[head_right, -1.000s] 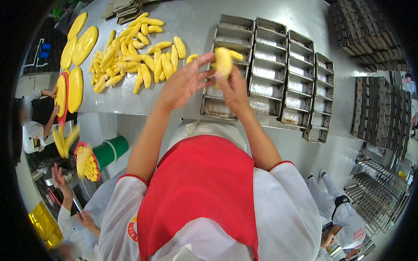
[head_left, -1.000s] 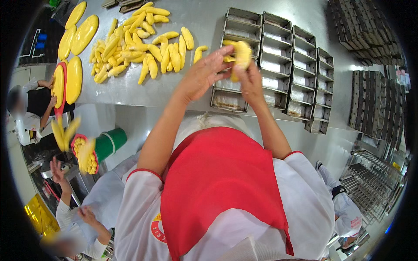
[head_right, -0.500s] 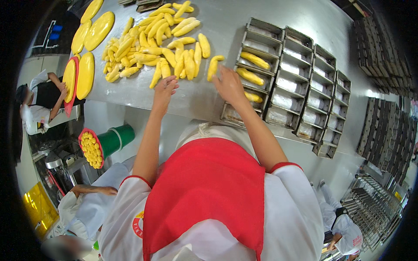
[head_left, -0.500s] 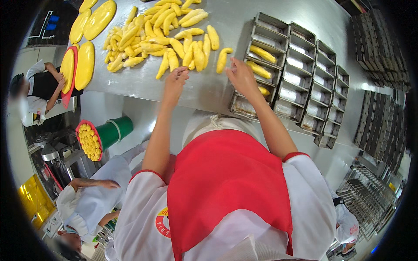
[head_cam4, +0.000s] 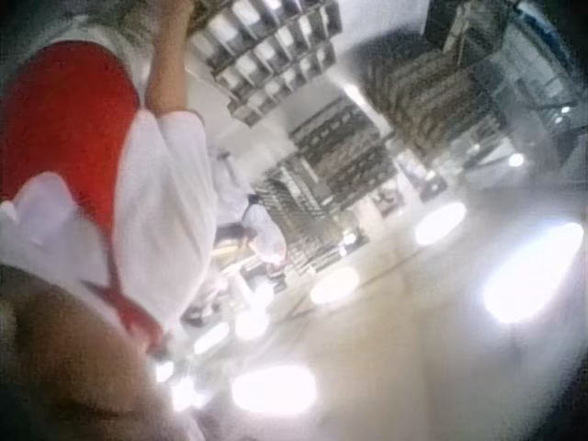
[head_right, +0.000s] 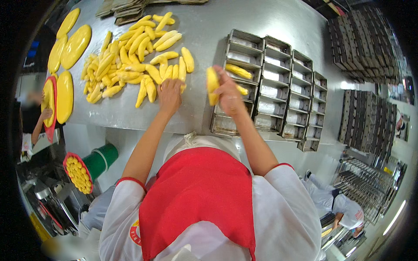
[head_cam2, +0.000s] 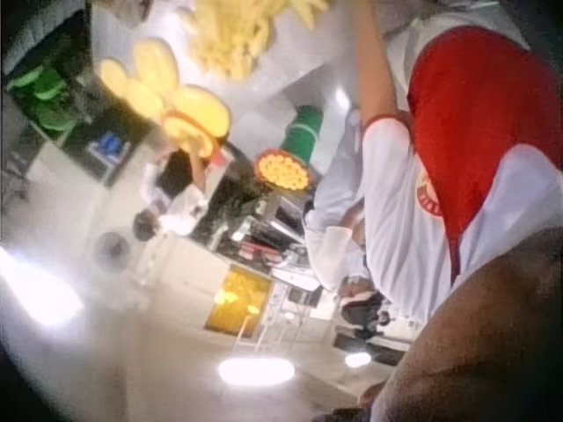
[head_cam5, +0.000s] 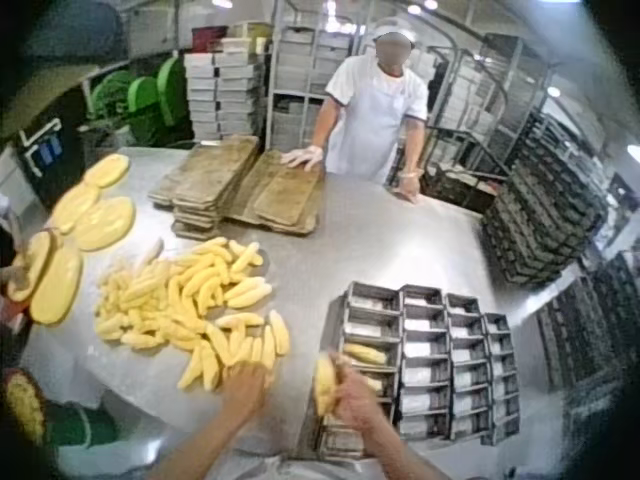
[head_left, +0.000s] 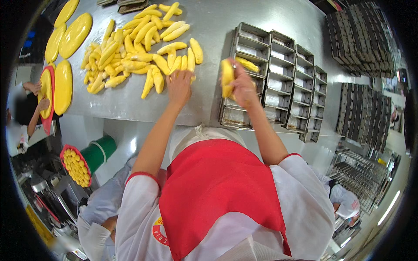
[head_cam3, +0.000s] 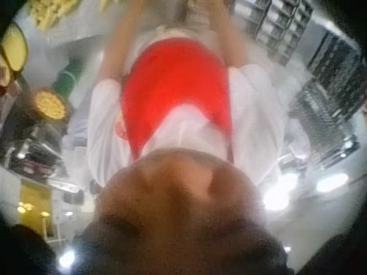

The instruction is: The person places yellow, banana-shaped dough pieces into metal baking trays. They pick up the dough from a large pile on a stainless steel table and arrange them into the compartments of the trays. The person repeatedly fills trays and moves them to a nearby rack.

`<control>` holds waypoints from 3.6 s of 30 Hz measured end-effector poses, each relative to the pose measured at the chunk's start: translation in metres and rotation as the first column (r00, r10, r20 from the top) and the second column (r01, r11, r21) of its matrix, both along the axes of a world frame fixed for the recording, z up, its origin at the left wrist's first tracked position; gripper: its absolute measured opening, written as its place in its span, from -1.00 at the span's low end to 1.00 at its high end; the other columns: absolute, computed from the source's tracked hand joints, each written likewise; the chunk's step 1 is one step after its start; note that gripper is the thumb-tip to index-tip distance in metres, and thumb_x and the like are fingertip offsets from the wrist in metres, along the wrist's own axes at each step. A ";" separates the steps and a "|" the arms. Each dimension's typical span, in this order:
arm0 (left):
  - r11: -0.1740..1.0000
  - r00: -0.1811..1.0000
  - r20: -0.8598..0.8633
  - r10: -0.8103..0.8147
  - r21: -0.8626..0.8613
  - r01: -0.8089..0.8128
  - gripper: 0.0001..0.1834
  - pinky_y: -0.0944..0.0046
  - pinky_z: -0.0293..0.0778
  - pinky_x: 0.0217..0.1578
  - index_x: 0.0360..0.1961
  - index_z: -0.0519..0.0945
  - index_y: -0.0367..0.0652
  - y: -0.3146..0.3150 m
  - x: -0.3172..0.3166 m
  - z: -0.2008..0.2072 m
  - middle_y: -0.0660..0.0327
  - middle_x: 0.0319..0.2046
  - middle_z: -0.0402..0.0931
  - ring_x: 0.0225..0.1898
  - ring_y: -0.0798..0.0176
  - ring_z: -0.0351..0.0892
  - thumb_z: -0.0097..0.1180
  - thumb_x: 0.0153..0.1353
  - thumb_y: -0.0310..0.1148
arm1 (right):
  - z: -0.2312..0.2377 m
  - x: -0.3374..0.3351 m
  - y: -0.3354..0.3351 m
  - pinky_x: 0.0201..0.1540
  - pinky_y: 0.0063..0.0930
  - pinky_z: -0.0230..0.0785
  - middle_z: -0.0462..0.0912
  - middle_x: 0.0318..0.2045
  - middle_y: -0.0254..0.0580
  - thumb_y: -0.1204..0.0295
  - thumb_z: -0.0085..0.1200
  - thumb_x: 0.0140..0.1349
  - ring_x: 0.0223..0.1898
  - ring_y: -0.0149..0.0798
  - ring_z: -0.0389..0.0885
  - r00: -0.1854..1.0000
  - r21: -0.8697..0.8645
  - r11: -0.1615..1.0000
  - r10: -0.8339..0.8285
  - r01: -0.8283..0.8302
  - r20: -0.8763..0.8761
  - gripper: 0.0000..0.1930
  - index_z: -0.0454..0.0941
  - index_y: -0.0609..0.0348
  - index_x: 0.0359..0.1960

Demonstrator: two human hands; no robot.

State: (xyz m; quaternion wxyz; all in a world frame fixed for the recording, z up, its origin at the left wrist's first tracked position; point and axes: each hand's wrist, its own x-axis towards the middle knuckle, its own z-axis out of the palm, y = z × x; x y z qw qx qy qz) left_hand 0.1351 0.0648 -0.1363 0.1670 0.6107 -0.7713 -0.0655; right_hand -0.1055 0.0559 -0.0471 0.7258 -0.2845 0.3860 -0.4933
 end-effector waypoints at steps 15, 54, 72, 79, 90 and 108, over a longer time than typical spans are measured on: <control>0.937 0.012 -0.988 0.153 0.149 0.317 -0.41 0.13 0.51 0.11 0.37 0.23 -0.14 -0.041 -0.120 0.187 0.08 0.20 0.35 0.15 0.11 0.51 0.13 0.36 -0.44 | 0.040 -0.056 -0.042 0.25 -0.16 0.37 0.59 0.11 0.05 0.38 0.13 0.18 0.16 0.04 0.55 0.683 -0.628 0.751 -0.350 -0.205 -0.641 -0.48 0.46 0.14 0.22; 0.839 0.501 -0.866 -0.004 0.270 0.473 -0.32 0.20 0.52 0.04 0.39 0.31 -0.07 -0.027 -0.075 0.132 0.11 0.12 0.46 0.03 0.16 0.56 0.20 0.23 -0.49 | 0.032 -0.015 0.019 0.22 -0.22 0.35 0.57 0.14 0.00 0.16 0.10 0.38 0.13 -0.11 0.56 0.780 -0.427 0.893 -0.167 -0.140 -0.604 -0.44 0.36 0.23 0.30; 0.880 0.501 -0.766 0.402 0.474 0.019 -0.37 0.29 0.44 0.00 0.40 0.30 -0.13 0.026 0.047 0.153 0.13 0.10 0.49 -0.04 0.29 0.54 0.14 0.31 -0.37 | -0.079 -0.040 0.018 -0.02 -0.07 0.48 0.63 -0.11 -0.10 0.25 0.21 0.21 0.03 -0.03 0.60 -0.249 -0.030 0.782 -0.235 -0.622 -0.940 -0.66 0.63 -0.01 0.02; 0.874 0.487 -0.759 0.433 0.486 -0.019 -0.43 0.32 0.41 -0.01 0.33 0.38 -0.18 0.031 0.068 0.131 0.16 0.08 0.49 -0.04 0.33 0.52 0.16 0.30 -0.36 | -0.078 -0.056 -0.060 -0.14 -0.04 0.51 0.65 -0.19 -0.11 0.29 0.09 0.27 -0.10 0.00 0.62 -0.270 -0.015 0.730 -0.272 -0.684 -0.923 -0.82 0.67 -0.04 -0.17; 0.920 0.727 -0.587 0.356 0.357 -0.162 -0.49 0.17 0.51 0.06 0.18 0.50 -0.29 -0.011 0.057 0.033 -0.03 0.03 0.59 0.04 0.10 0.62 0.23 0.26 -0.28 | -0.060 -0.134 0.001 0.19 0.03 0.28 0.55 0.04 0.12 0.22 0.20 0.26 0.14 0.16 0.43 -0.320 -0.413 0.887 -0.460 -0.204 -0.829 -0.53 0.52 0.08 0.18; 0.653 -0.307 -0.576 0.758 0.677 0.341 -0.32 0.05 0.57 -0.05 0.30 0.21 -0.11 -0.001 0.020 0.021 0.01 0.04 0.44 -0.09 0.05 0.62 0.10 0.16 -0.67 | -0.057 0.021 0.018 0.31 -0.17 0.26 0.50 0.16 0.15 0.17 0.16 0.31 0.23 0.12 0.43 0.496 -0.257 0.948 -0.135 -0.187 -0.858 -0.42 0.42 0.30 0.25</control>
